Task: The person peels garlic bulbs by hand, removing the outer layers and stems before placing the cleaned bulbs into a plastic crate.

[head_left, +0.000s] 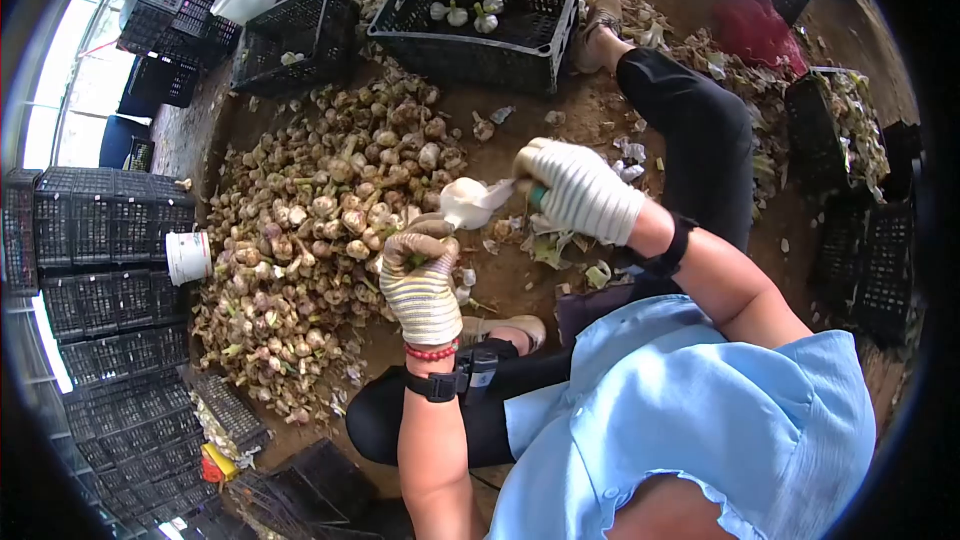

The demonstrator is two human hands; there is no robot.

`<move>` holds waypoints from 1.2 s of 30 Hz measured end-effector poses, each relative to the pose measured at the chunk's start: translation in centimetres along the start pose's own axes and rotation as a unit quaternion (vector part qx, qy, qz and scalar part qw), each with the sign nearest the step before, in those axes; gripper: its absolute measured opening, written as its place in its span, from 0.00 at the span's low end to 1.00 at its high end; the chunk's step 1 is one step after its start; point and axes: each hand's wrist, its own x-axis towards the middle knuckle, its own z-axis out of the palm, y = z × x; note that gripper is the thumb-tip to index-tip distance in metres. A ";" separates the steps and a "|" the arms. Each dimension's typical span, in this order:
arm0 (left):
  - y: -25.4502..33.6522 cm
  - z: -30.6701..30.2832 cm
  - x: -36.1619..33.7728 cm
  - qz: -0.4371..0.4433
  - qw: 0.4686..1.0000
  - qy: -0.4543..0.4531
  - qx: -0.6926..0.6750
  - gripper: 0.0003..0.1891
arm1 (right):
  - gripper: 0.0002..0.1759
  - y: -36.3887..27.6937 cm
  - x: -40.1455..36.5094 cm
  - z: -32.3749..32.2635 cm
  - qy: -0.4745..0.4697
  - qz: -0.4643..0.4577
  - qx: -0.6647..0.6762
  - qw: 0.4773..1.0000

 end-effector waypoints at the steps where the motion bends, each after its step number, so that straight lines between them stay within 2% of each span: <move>1: -0.2 -0.2 0.0 0.009 1.000 -0.010 -0.012 0.14 | 0.07 1.0 0.0 0.0 0.011 0.022 -0.010 1.000; 4: -0.7 -1.0 -0.1 0.012 1.000 -0.017 -0.024 0.15 | 0.06 5.7 -0.9 0.1 0.031 0.068 -0.043 0.996; 5: -0.3 -1.1 -0.2 -0.010 0.999 0.001 -0.044 0.15 | 0.11 7.2 -1.5 0.1 -0.024 0.121 -0.096 0.988; 6: -0.1 -1.2 -0.2 -0.033 0.997 0.019 -0.063 0.15 | 0.11 7.2 -1.7 0.0 -0.028 0.120 -0.096 0.988; 8: -0.5 -0.8 -0.1 -0.015 0.996 0.021 -0.082 0.15 | 0.23 6.9 -2.3 0.2 -0.115 0.102 -0.104 0.983; 9: -1.1 -0.7 0.1 -0.026 0.999 0.003 -0.040 0.14 | 0.35 3.7 -1.3 -0.3 -0.132 0.106 -0.050 0.984; 10: -1.6 -0.6 0.3 -0.035 0.999 -0.015 0.002 0.13 | 0.39 3.1 -1.1 1.2 -0.068 -0.011 0.005 0.998; 11: -1.9 -0.4 0.2 -0.094 0.995 -0.016 0.004 0.12 | 0.36 1.9 -0.7 2.5 -0.086 -0.035 0.065 0.994; 12: -2.8 -0.1 0.4 -0.074 0.995 -0.059 -0.010 0.16 | 0.33 1.1 -0.1 3.4 -0.105 -0.060 0.124 0.985; 13: -3.1 -0.2 0.9 -0.068 0.997 -0.047 -0.002 0.21 | 0.33 1.6 0.9 4.5 -0.109 -0.064 0.125 0.984; 14: -3.2 -0.3 1.4 -0.064 0.997 -0.036 0.007 0.26 | 0.30 2.8 2.0 6.0 -0.217 0.005 0.120 0.969; 15: -2.3 -0.4 1.6 -0.052 0.998 0.014 -0.023 0.30 | 0.26 4.0 3.2 6.7 -0.323 0.075 0.113 0.937; 16: -1.4 -0.7 2.0 -0.040 0.996 0.064 -0.053 0.33 | 0.22 5.2 4.9 6.6 -0.281 0.063 0.117 0.950; 17: -1.4 -2.1 2.7 -0.020 0.997 0.076 -0.024 0.32 | 0.28 4.1 7.5 4.6 -0.229 0.099 0.091 0.964; 18: -0.9 -2.6 2.8 -0.018 0.994 0.110 -0.023 0.30 | 0.33 7.4 9.8 6.0 -0.153 0.164 0.162 0.961; 19: -0.6 -2.8 2.8 -0.034 0.988 0.145 -0.039 0.28 | 0.36 9.3 11.8 5.4 -0.022 0.088 0.304 0.948; 21: -1.0 -3.4 2.9 -0.049 0.980 0.184 -0.054 0.27 | 0.38 9.7 14.8 3.1 0.040 0.145 0.584 0.798; 22: -1.7 -3.7 2.8 -0.078 0.978 0.187 -0.051 0.25 | 0.38 11.1 16.0 4.7 0.123 0.189 0.553 0.802; 24: -2.0 -3.5 2.8 -0.133 0.973 0.188 -0.024 0.22 | 0.35 13.5 16.5 7.6 0.036 0.230 0.404 0.885; 25: -2.2 -3.3 2.8 -0.143 0.971 0.191 -0.023 0.21 | 0.28 13.0 16.0 9.5 -0.017 0.220 0.297 0.929; 27: -2.2 -2.9 3.3 -0.152 0.969 0.194 -0.019 0.20 | 0.20 14.8 15.4 15.6 -0.130 0.183 0.167 0.960; 29: -1.8 -2.5 3.8 -0.169 0.963 0.211 0.019 0.18 | 0.23 17.0 14.6 22.1 -0.179 0.173 0.075 0.966; 30: -2.1 -2.7 4.0 -0.168 0.963 0.209 0.024 0.18 | 0.27 16.2 15.0 23.3 -0.230 0.203 0.008 0.952; 32: -3.0 -3.2 4.1 -0.187 0.961 0.203 0.033 0.16 | 0.31 17.1 15.8 26.5 -0.293 0.162 -0.135 0.933; 33: -3.6 -3.5 4.3 -0.189 0.959 0.208 0.030 0.14 | 0.34 16.9 16.0 26.7 -0.287 0.150 -0.178 0.929; 36: -4.1 -4.1 4.7 -0.209 0.955 0.209 0.020 0.14 | 0.30 16.9 16.7 25.5 -0.317 0.137 -0.179 0.921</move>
